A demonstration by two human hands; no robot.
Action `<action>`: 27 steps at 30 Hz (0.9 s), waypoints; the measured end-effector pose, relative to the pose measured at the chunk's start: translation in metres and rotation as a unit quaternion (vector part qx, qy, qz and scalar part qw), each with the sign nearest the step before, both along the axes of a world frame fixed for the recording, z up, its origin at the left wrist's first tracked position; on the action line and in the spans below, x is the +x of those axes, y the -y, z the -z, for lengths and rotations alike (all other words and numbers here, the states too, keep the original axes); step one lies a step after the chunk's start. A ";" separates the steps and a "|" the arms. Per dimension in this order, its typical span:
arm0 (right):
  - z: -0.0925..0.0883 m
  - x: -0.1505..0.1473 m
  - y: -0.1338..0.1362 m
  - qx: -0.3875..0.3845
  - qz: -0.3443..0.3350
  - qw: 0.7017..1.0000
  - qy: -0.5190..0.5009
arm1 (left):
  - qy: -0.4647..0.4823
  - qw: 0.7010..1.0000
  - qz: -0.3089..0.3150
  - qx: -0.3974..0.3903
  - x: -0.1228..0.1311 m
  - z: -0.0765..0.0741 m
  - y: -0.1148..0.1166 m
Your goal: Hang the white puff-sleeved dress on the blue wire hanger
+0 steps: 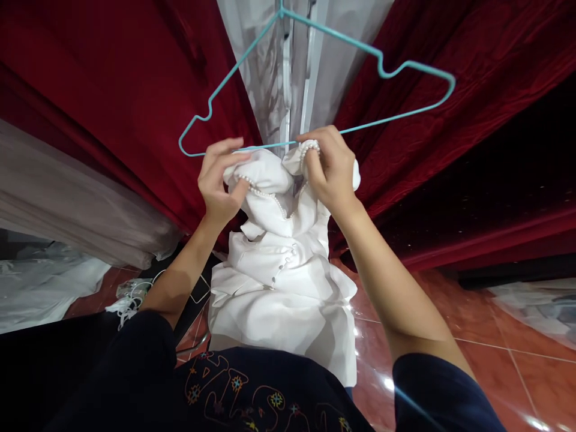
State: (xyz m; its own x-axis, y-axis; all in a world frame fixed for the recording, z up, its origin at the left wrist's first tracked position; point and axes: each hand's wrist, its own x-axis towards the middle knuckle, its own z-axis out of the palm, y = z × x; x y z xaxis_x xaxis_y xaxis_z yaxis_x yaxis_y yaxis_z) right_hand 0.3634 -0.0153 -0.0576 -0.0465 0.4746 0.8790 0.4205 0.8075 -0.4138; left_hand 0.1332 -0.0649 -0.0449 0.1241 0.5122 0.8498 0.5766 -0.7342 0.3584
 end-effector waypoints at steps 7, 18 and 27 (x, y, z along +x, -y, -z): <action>0.002 -0.005 -0.007 -0.031 0.013 0.999 -0.017 | 0.277 0.900 0.081 -0.325 -0.028 0.026 0.002; 0.003 -0.007 -0.009 -0.029 -0.002 0.999 -0.028 | 0.415 0.888 -0.048 -0.193 -0.103 -0.018 -0.062; 0.003 -0.007 -0.003 0.013 -0.027 0.999 -0.032 | 0.199 0.968 -0.121 -0.091 -0.097 -0.055 -0.062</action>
State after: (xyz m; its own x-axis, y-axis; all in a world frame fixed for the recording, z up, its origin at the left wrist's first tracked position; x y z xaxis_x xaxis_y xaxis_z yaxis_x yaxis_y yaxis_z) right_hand 0.3568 -0.0124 -0.0602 -0.0146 0.4497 0.8930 0.3484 0.8395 -0.4171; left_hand 0.0361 -0.0033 0.0105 -0.3371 0.6304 0.6992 0.5143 -0.4988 0.6976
